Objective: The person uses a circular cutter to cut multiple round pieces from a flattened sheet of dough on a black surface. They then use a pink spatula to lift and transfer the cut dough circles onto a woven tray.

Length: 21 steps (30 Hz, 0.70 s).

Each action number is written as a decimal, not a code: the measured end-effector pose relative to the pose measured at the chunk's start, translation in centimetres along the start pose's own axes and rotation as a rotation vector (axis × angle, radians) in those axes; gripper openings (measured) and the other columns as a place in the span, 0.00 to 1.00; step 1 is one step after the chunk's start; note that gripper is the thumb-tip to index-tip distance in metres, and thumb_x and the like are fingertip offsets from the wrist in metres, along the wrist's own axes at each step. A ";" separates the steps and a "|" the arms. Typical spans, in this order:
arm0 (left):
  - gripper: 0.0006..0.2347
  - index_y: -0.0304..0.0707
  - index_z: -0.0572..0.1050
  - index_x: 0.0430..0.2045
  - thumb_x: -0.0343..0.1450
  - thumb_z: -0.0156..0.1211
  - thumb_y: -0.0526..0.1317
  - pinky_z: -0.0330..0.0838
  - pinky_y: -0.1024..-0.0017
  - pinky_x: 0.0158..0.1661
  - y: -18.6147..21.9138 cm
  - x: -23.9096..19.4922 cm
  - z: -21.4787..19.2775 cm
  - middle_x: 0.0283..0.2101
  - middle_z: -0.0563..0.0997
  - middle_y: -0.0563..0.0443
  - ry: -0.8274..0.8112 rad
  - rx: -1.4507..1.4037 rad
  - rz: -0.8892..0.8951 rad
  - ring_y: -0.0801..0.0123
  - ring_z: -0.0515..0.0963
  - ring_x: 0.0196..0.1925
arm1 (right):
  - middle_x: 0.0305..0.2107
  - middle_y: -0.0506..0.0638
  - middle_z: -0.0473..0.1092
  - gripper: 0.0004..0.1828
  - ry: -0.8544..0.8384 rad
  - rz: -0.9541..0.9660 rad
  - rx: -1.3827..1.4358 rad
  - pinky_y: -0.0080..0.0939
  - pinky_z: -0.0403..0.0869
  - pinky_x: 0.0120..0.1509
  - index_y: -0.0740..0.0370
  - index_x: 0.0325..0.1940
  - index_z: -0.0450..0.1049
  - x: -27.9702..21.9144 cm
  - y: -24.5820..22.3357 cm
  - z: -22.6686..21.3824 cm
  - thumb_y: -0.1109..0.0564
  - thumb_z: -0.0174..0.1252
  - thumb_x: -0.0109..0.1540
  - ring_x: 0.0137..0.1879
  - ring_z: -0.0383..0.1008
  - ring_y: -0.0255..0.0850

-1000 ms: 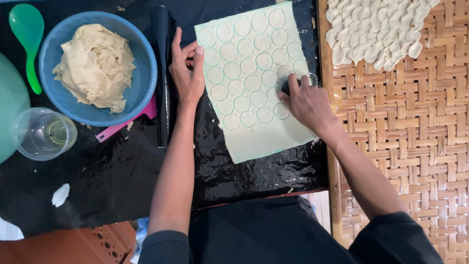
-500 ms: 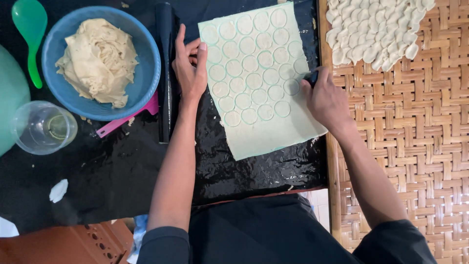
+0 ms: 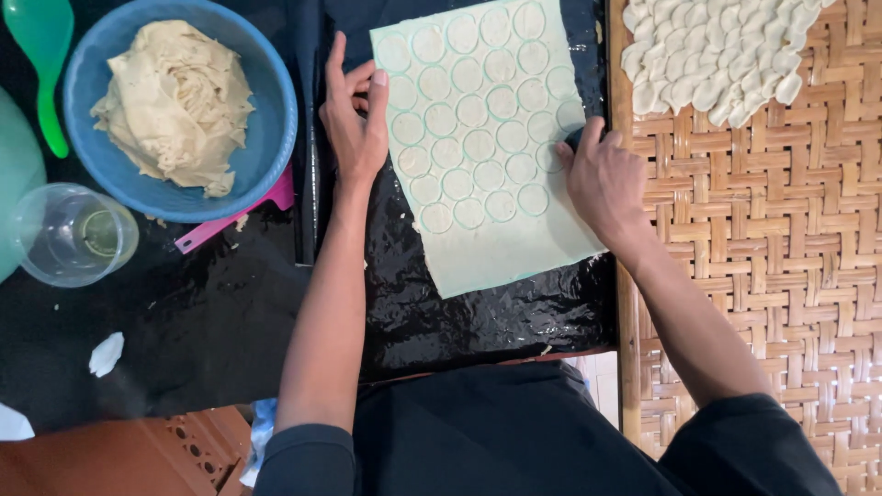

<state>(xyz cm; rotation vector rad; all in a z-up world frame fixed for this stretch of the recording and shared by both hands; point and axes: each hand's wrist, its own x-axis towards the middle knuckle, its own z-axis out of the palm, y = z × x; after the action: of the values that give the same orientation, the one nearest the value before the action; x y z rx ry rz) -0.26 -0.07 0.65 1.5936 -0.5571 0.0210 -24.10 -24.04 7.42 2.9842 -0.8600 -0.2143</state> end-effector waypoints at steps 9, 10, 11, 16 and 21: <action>0.27 0.33 0.58 0.72 0.81 0.60 0.44 0.74 0.77 0.40 0.2 0.1 0.1 0.48 0.87 0.46 0.002 -0.016 -0.002 0.72 0.81 0.41 | 0.28 0.62 0.71 0.29 0.086 -0.040 -0.105 0.52 0.73 0.26 0.68 0.51 0.62 0.1 -0.4 0.6 0.35 0.46 0.74 0.27 0.77 0.55; 0.27 0.33 0.58 0.72 0.81 0.60 0.44 0.74 0.77 0.40 0.4 0.1 0.0 0.48 0.87 0.46 0.002 -0.016 0.004 0.72 0.81 0.41 | 0.28 0.62 0.71 0.29 0.092 -0.039 -0.104 0.52 0.73 0.26 0.68 0.51 0.62 0.1 -0.3 0.7 0.35 0.46 0.74 0.27 0.77 0.55; 0.27 0.32 0.58 0.72 0.80 0.60 0.44 0.74 0.77 0.40 0.6 0.1 -0.1 0.48 0.87 0.46 0.008 -0.001 -0.004 0.72 0.81 0.42 | 0.29 0.64 0.71 0.30 0.088 -0.029 -0.067 0.54 0.73 0.26 0.70 0.53 0.62 0.2 -0.1 0.7 0.36 0.46 0.74 0.27 0.77 0.57; 0.27 0.32 0.59 0.72 0.80 0.60 0.45 0.75 0.77 0.42 1.0 0.2 0.1 0.48 0.88 0.47 0.005 0.018 0.002 0.72 0.82 0.42 | 0.32 0.69 0.73 0.30 0.014 -0.003 0.122 0.63 0.72 0.33 0.70 0.54 0.60 -0.6 0.7 -1.1 0.36 0.45 0.76 0.32 0.76 0.66; 0.27 0.31 0.59 0.72 0.80 0.59 0.45 0.74 0.76 0.40 1.0 0.1 -0.1 0.48 0.86 0.44 0.012 0.010 -0.018 0.71 0.82 0.42 | 0.40 0.72 0.71 0.28 0.043 -0.039 0.297 0.63 0.72 0.34 0.69 0.61 0.58 -4.9 -1.5 -3.9 0.41 0.50 0.72 0.33 0.76 0.67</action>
<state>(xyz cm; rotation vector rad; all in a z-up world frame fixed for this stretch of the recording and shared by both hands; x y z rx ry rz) -0.53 0.03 1.64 1.6070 -0.5344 0.0196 -26.86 -20.23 11.78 3.2665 -0.9019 -0.0240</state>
